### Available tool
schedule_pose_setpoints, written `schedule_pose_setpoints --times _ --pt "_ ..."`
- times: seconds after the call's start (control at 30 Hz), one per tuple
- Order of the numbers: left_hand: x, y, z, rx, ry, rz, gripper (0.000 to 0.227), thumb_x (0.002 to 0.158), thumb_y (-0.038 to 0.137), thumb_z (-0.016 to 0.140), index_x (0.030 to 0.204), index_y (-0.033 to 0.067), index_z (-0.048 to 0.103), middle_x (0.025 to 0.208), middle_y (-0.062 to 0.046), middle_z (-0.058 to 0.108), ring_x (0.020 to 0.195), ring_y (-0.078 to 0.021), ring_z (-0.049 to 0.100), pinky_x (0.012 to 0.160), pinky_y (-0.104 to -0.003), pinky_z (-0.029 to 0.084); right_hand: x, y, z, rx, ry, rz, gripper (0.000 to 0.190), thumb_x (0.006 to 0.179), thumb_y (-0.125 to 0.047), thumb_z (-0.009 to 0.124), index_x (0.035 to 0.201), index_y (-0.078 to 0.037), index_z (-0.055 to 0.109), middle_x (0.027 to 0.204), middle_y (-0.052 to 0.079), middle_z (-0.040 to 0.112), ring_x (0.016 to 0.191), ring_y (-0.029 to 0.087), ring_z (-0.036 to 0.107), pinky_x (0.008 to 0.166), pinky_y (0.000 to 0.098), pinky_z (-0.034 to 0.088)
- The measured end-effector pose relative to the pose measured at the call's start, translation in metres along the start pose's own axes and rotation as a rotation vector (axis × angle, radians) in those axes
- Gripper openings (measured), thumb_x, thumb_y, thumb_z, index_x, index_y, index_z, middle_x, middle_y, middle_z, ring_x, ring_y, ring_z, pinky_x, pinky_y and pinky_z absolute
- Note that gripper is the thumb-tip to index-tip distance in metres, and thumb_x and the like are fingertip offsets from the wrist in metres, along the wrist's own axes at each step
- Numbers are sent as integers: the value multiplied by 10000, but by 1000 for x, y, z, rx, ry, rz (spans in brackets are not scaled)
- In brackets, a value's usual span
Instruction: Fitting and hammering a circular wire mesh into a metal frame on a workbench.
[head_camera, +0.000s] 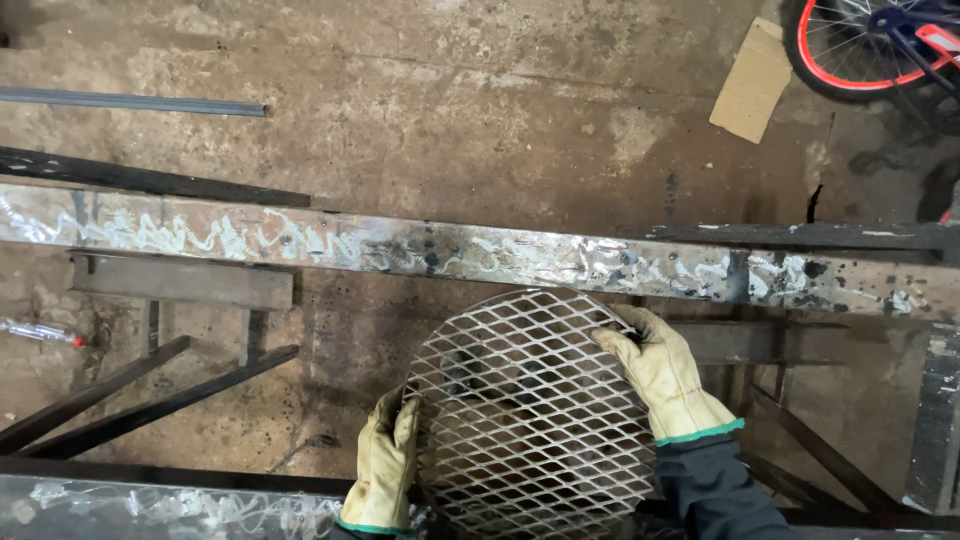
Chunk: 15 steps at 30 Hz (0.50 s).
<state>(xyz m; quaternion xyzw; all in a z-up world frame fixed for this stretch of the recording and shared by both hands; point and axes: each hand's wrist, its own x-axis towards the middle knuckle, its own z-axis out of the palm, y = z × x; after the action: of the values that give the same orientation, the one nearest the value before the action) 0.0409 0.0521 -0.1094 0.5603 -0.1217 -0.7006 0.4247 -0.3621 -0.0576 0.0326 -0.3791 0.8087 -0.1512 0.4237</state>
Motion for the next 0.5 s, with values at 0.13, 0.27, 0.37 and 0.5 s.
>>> schedule_pose_setpoints --times 0.13,0.27,0.37,0.5 --pt "19 -11 -22 -49 -11 -43 516 1005 168 380 1460 -56 477 1457 -240 539 1346 -331 516 1122 -429 424 3 13 3 233 -5 -78 516 869 -201 771 1292 54 619 961 116 813 881 135 771 754 210 582" --pt "30 38 -3 -223 -89 -164 593 1000 288 321 1493 -26 419 1534 -238 466 1408 -344 459 1156 -462 385 -2 3 -2 100 4 -105 481 895 -222 752 1288 31 642 960 101 818 885 118 777 746 208 581" --pt "20 128 55 164 -227 -157 603 997 333 330 1505 18 411 1553 -212 461 1426 -330 461 1181 -449 380 -3 -2 -1 99 22 -97 479 875 -206 773 1274 33 655 969 103 811 882 122 768 746 213 576" --pt "35 198 148 553 -356 -147 615 994 378 339 1518 62 404 1572 -185 458 1444 -317 464 1207 -436 375 0 6 3 133 -3 -15 492 860 -183 789 1283 29 656 969 119 805 867 137 746 752 225 566"
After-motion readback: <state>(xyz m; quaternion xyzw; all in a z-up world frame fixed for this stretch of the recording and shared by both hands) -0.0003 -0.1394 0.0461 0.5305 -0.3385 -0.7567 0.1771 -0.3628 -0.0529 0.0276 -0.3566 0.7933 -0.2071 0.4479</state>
